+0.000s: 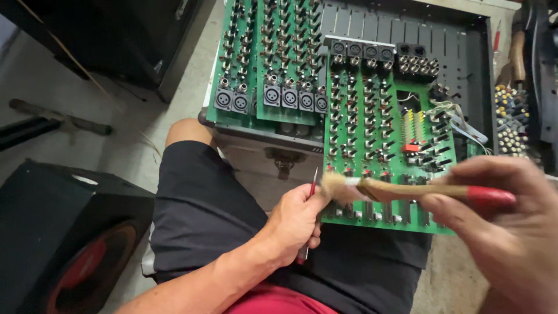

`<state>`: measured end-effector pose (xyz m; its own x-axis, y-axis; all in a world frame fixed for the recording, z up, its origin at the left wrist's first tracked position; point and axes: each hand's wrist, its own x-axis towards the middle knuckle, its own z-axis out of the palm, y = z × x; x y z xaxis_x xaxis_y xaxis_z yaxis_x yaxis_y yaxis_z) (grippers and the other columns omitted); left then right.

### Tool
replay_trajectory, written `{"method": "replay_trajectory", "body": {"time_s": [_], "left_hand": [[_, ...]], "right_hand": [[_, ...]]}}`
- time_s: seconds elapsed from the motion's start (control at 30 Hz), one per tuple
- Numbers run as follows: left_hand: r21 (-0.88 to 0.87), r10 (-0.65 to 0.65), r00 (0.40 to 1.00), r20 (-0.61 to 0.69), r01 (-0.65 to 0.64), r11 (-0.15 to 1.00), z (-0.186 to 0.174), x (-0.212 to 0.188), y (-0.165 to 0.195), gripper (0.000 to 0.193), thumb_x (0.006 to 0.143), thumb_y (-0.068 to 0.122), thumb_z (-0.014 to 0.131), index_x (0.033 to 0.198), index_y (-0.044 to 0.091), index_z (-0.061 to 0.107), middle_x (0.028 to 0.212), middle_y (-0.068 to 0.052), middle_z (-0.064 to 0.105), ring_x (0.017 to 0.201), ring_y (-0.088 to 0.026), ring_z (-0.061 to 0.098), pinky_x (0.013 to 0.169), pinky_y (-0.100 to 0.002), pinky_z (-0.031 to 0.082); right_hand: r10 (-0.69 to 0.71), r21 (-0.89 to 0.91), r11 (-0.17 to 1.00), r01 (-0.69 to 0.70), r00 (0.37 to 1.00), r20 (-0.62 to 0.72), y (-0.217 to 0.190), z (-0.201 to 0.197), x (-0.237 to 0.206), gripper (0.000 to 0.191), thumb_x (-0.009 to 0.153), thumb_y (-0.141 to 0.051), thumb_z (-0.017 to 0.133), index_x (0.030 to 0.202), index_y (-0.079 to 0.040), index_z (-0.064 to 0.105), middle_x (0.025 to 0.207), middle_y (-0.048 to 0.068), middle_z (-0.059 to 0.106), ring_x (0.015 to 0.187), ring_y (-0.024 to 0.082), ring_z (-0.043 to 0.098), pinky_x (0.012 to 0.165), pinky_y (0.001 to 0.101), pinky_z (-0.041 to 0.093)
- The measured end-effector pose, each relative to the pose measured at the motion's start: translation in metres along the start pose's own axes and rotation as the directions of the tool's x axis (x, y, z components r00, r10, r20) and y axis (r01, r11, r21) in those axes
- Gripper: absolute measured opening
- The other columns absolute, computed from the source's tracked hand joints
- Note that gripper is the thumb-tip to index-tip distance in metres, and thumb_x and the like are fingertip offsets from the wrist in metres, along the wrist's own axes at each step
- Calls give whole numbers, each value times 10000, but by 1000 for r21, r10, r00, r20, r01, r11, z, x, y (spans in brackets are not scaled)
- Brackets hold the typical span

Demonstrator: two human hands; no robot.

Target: The person sits with an audio mixer channel circuit board on their lap and works on it with a screwdriver, prying and adjusting components along the board's edge connectors. They flip the board over, continue working on the component side, and brush dust off the board with a large brush before resuming work with the screwdriver.

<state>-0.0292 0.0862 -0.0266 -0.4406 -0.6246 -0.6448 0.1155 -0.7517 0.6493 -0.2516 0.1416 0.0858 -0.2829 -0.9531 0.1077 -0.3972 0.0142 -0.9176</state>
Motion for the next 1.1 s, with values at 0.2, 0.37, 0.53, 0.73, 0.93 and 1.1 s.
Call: {"method": "replay_trajectory", "body": {"time_s": [0.2, 0.37, 0.53, 0.73, 0.93, 1.1], "left_hand": [[-23, -29, 999, 21, 30, 999, -2, 0, 0, 259, 1000, 312, 577, 938, 61, 596, 600, -10, 472, 442, -114, 434, 389, -266, 394], [-38, 7, 999, 35, -6, 999, -3, 5, -6, 203, 1011, 255, 554, 970, 65, 612, 623, 1, 464, 470, -89, 443, 398, -256, 413], [-65, 48, 998, 31, -46, 997, -4, 8, -11, 219, 1023, 271, 571, 970, 60, 597, 656, 18, 483, 488, -77, 461, 398, -244, 413], [-66, -23, 1000, 17, 24, 998, -8, 8, -13, 227, 1013, 304, 561, 978, 93, 636, 641, -15, 478, 462, -89, 447, 390, -240, 395], [-273, -49, 990, 129, 83, 958, -17, 5, -10, 177, 1020, 233, 562, 964, 77, 625, 714, 15, 531, 519, -56, 447, 416, -224, 370], [-299, -104, 992, 79, 123, 946, -16, 6, -8, 123, 999, 206, 566, 943, 114, 625, 710, 16, 515, 535, -68, 453, 420, -236, 367]], "right_hand": [[-84, 150, 987, 51, 972, 218, 7, 45, 8, 182, 956, -35, 716, 1133, 6, 711, 1032, 75, 729, 895, 122, 660, 750, 258, 534], [-296, -209, 898, 388, 882, 365, -6, 38, 23, 139, 901, -69, 734, 1039, -54, 739, 1022, 37, 766, 944, 101, 720, 794, 279, 581], [252, -703, 702, -116, 963, 93, -32, -6, 35, 122, 953, -137, 748, 1023, -88, 835, 880, 64, 792, 789, 162, 745, 724, 334, 589], [-18, -191, 981, 35, 996, 90, -25, -6, 17, 104, 947, -71, 708, 1048, -54, 728, 915, 65, 784, 804, 179, 740, 705, 282, 564], [-464, -214, 784, 582, 779, 421, -26, 30, 20, 121, 859, -76, 768, 947, -72, 684, 996, 32, 733, 883, 191, 696, 769, 297, 562], [-278, -81, 914, 398, 760, 587, -37, 6, 25, 139, 832, -59, 791, 953, -104, 741, 990, -12, 769, 876, 153, 699, 742, 281, 590]]}}
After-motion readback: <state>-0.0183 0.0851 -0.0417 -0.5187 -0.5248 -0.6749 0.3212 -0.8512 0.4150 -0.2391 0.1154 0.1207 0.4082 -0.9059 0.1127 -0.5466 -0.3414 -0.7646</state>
